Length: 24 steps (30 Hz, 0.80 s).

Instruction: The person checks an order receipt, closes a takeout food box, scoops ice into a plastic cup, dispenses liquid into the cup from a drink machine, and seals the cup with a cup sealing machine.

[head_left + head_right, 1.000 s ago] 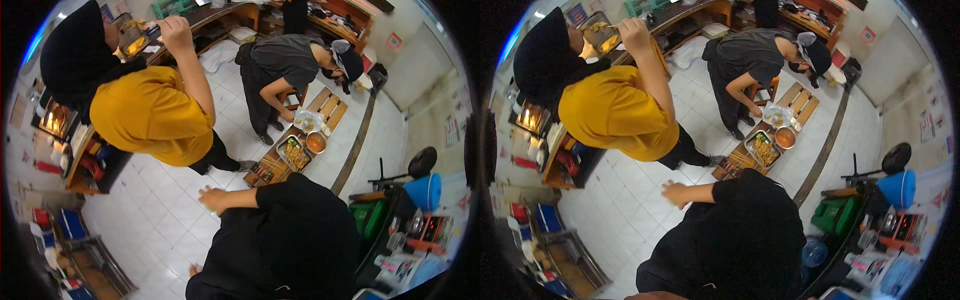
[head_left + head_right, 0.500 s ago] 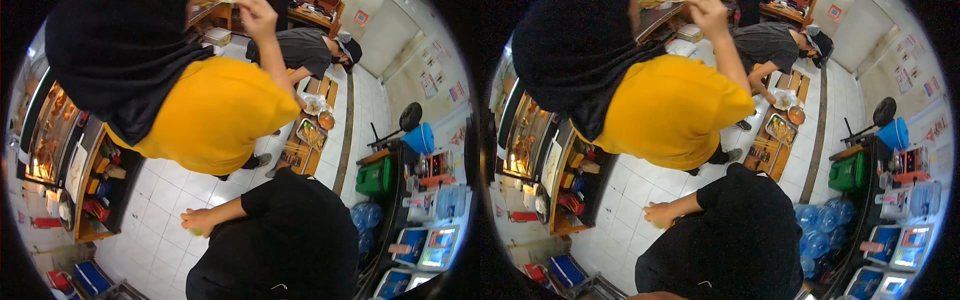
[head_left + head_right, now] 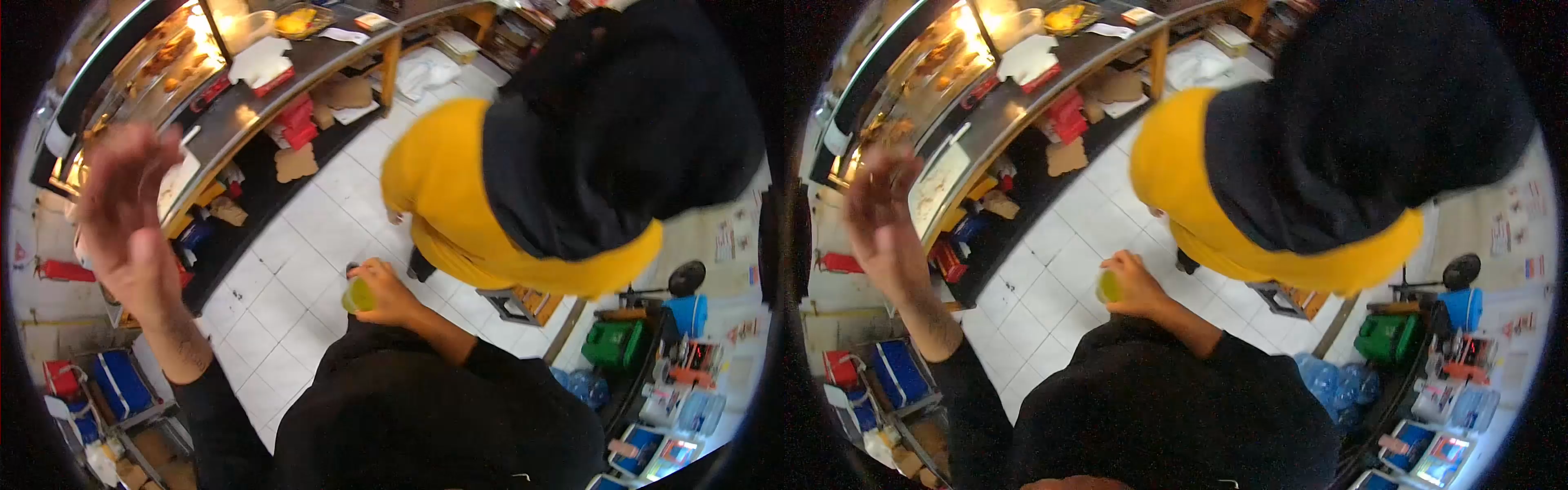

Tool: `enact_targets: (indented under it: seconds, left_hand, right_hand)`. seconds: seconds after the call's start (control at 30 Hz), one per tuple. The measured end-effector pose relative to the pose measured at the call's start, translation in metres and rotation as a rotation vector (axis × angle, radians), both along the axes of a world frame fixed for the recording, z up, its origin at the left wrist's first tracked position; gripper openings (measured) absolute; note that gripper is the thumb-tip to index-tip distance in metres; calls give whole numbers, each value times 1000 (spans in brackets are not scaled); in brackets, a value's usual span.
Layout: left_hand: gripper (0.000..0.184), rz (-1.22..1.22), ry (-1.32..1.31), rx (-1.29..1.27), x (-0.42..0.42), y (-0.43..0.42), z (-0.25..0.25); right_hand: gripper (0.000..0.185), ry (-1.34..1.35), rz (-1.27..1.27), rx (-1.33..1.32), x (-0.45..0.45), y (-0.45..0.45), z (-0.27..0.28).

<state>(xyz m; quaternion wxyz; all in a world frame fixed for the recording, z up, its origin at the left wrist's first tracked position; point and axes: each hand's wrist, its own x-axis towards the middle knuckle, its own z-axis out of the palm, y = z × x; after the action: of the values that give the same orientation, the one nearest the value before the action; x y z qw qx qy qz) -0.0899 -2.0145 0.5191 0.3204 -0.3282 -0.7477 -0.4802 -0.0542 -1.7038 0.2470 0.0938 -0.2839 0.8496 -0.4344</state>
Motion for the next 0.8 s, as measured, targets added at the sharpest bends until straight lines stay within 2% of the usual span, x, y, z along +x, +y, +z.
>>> enact_targets:
  seconds: [0.1, 0.2, 0.3, 0.43, 0.53, 0.8]
  left_hand:
    - [58, -314, 146, -65, -46, -1, 37]
    - [55, -543, 169, -58, -98, 8, 41]
    - [51, -713, 148, -15, -162, 25, 35]
    - [47, -910, 112, 66, -257, 57, 25]
    - [43, -1048, 113, 141, -310, 78, 11]
    - [35, -1229, 100, 386, -458, 91, -22]
  right_hand:
    - [74, 47, -133, 76, -33, -9, 15]
    - [73, 20, -182, 151, -75, -26, 13]
    - [72, 40, -200, 101, -120, -44, 15]
    - [71, 84, -202, 45, -179, -62, 42]
    - [69, 98, -238, -15, -203, -63, 35]
    - [64, 148, -722, 144, -287, -77, 9]
